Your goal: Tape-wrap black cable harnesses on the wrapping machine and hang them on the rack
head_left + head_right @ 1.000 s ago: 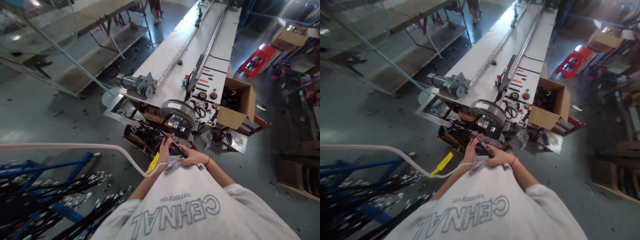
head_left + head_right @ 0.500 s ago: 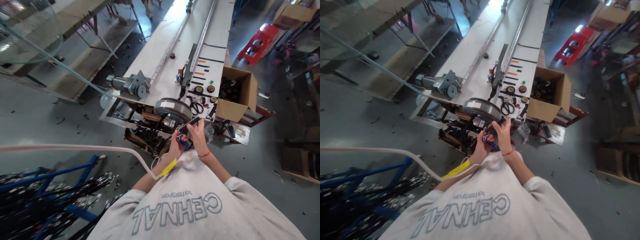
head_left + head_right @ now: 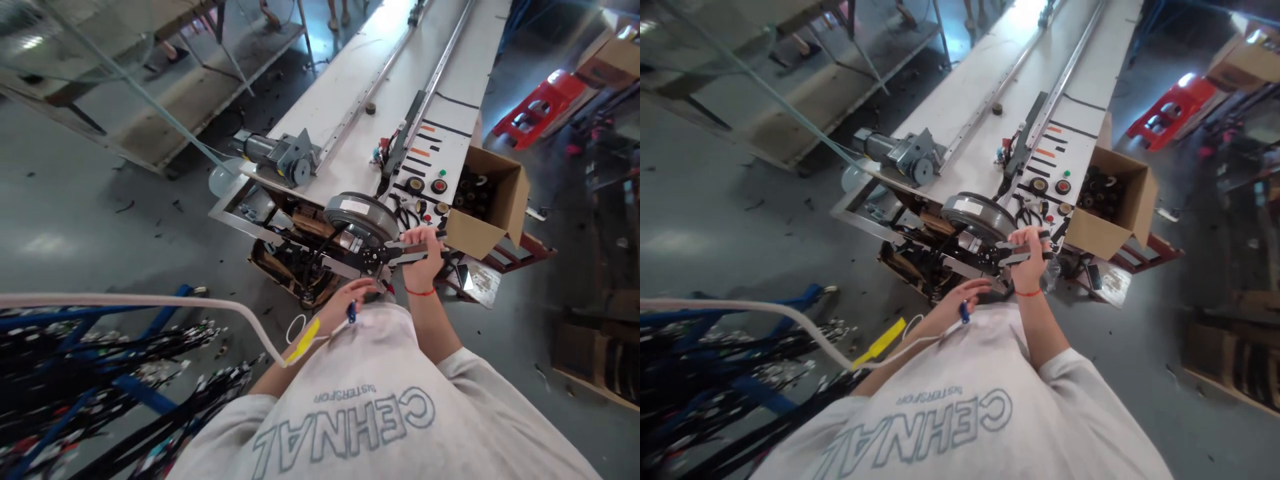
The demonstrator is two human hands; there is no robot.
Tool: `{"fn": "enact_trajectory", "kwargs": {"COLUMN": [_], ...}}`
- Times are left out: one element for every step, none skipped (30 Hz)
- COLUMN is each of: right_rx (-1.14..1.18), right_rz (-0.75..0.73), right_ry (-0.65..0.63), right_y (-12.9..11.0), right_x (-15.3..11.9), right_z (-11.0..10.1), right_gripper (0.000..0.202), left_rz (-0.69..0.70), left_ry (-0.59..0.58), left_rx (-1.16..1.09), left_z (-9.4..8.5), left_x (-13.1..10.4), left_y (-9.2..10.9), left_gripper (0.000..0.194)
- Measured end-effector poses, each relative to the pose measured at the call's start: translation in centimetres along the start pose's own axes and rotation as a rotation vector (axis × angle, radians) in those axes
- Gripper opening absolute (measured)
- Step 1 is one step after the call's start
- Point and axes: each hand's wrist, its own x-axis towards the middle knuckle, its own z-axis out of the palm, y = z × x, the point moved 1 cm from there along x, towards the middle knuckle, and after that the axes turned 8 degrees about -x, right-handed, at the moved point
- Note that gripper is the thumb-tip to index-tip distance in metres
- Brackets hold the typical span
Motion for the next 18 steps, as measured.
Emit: {"fn": "enact_trajectory", "kwargs": {"right_rx": [-0.078, -0.176, -0.274, -0.351, -0.393, -0.397, -0.369, -0.328, -0.301, -0.325, -0.361, -0.473, -0.561, -0.611, -0.626, -0.591, -0.526, -0.449], "right_rz": [-0.052, -0.11, -0.176, -0.257, -0.356, -0.465, -0.571, -0.674, -0.747, -0.768, -0.783, -0.73, -0.662, -0.592, -0.547, -0.543, -0.578, -0.646], "right_ry": [-0.076, -0.166, -0.26, -0.345, -0.418, -0.465, -0.495, -0.516, -0.511, -0.523, -0.506, -0.523, -0.556, -0.587, -0.606, -0.601, -0.574, -0.54], "right_y": [0.3, 0.2, -0.3, -1.2, -2.6, -4.2, -5.7, -6.9, -7.4, -7.1, -6.2, -4.8, -3.2, -1.9, -1.1, -1.1, -1.9, -3.1], "right_x": [0.3, 0.6, 0.7, 0.7, 0.5, 0.3, 0.0, -0.3, -0.6, -0.8, -1.0, -1.2, -1.2, -1.2, -1.1, -1.0, -0.8, -0.7], "right_z": [0.6, 1.4, 2.3, 3.3, 4.3, 5.3, 6.2, 6.9, 7.5, 8.0, 8.3, 8.5, 8.6, 8.7, 8.7, 8.7, 8.7, 8.7], "right_gripper": [0.033, 0.034, 0.033, 0.03, 0.026, 0.021, 0.017, 0.015, 0.016, 0.019, 0.022, 0.023, 0.023, 0.022, 0.021, 0.02, 0.019, 0.017], "left_rz": [0.053, 0.105, 0.155, 0.2, 0.237, 0.275, 0.313, 0.337, 0.352, 0.365, 0.378, 0.388, 0.393, 0.403, 0.41, 0.405, 0.396, 0.39], "left_ry": [0.104, 0.205, 0.29, 0.356, 0.407, 0.452, 0.493, 0.528, 0.557, 0.584, 0.608, 0.621, 0.624, 0.621, 0.612, 0.594, 0.576, 0.566], "left_rx": [-0.076, -0.144, -0.195, -0.229, -0.252, -0.272, -0.293, -0.315, -0.334, -0.354, -0.373, -0.389, -0.402, -0.41, -0.408, -0.397, -0.382, -0.367], "left_z": [-1.5, -3.1, -4.8, -6.5, -8.1, -9.7, -11.2, -12.5, -13.6, -14.5, -15.1, -15.5, -15.8, -16.0, -16.1, -16.1, -16.1, -16.1], "left_x": [-0.4, -0.9, -1.6, -2.3, -3.2, -4.2, -5.1, -6.0, -6.8, -7.5, -8.1, -8.4, -8.6, -8.7, -8.8, -8.7, -8.6, -8.4], "left_y": [0.9, 1.8, 2.6, 3.2, 3.7, 4.1, 4.2, 4.2, 4.0, 3.8, 3.5, 3.3, 3.0, 2.9, 2.7, 2.7, 2.6, 2.7], "left_gripper": [0.035, 0.033, 0.033, 0.033, 0.033, 0.033, 0.033, 0.032, 0.031, 0.03, 0.028, 0.027, 0.027, 0.027, 0.028, 0.029, 0.029, 0.03]}}
